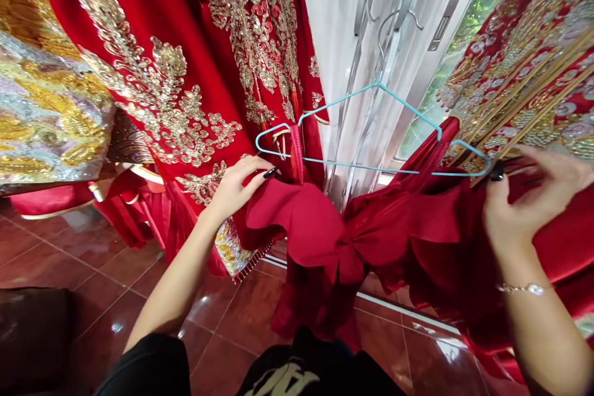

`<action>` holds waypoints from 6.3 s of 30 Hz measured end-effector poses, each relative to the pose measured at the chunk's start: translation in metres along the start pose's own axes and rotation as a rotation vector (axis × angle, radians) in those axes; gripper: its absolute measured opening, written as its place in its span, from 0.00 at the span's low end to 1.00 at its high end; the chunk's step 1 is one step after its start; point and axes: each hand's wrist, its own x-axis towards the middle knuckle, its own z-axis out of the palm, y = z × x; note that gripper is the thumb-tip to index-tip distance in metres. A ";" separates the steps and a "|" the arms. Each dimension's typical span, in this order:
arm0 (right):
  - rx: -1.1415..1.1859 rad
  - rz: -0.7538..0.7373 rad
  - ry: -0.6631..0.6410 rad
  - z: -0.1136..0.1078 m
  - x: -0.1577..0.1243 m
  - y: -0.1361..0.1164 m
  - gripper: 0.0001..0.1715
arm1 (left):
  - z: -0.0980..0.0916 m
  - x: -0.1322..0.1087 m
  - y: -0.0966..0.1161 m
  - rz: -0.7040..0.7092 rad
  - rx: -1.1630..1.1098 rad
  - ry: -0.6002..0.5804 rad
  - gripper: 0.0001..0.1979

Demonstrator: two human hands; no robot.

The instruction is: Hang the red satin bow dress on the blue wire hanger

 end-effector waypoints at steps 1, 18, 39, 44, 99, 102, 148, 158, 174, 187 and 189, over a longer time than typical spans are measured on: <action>0.032 -0.027 -0.007 -0.010 0.000 0.001 0.22 | -0.002 0.000 -0.002 -0.033 -0.019 -0.029 0.14; 0.260 0.105 -1.025 -0.043 0.029 0.005 0.21 | -0.021 0.071 -0.033 -0.229 -0.048 -0.007 0.23; -0.092 -0.200 -1.005 -0.001 0.129 -0.035 0.28 | 0.026 0.181 0.013 0.261 0.200 -0.120 0.24; -0.185 -0.291 -1.029 0.008 0.136 -0.055 0.29 | 0.041 0.172 0.021 0.390 0.333 -0.166 0.23; -0.134 0.125 -0.423 0.054 0.036 -0.087 0.35 | 0.050 0.100 0.010 -0.145 0.239 -0.037 0.13; -0.148 0.054 -0.464 0.060 0.049 -0.088 0.33 | 0.050 0.111 0.009 -0.157 0.369 -0.105 0.16; -0.392 0.032 -0.950 0.022 0.075 -0.090 0.19 | 0.046 0.127 0.108 -0.644 0.940 -0.403 0.30; -0.337 -0.023 -1.078 0.016 0.105 -0.076 0.07 | 0.005 0.133 0.084 -0.378 0.798 -0.741 0.42; -0.468 0.041 -0.892 0.003 0.089 -0.106 0.15 | 0.004 0.130 0.059 -0.251 0.844 -0.610 0.24; -0.549 0.292 -1.072 0.010 0.133 -0.085 0.22 | -0.032 0.157 0.012 -0.422 0.452 -0.638 0.21; -0.490 0.342 -1.020 0.014 0.131 -0.067 0.22 | -0.040 0.151 0.005 -0.505 0.374 -0.585 0.22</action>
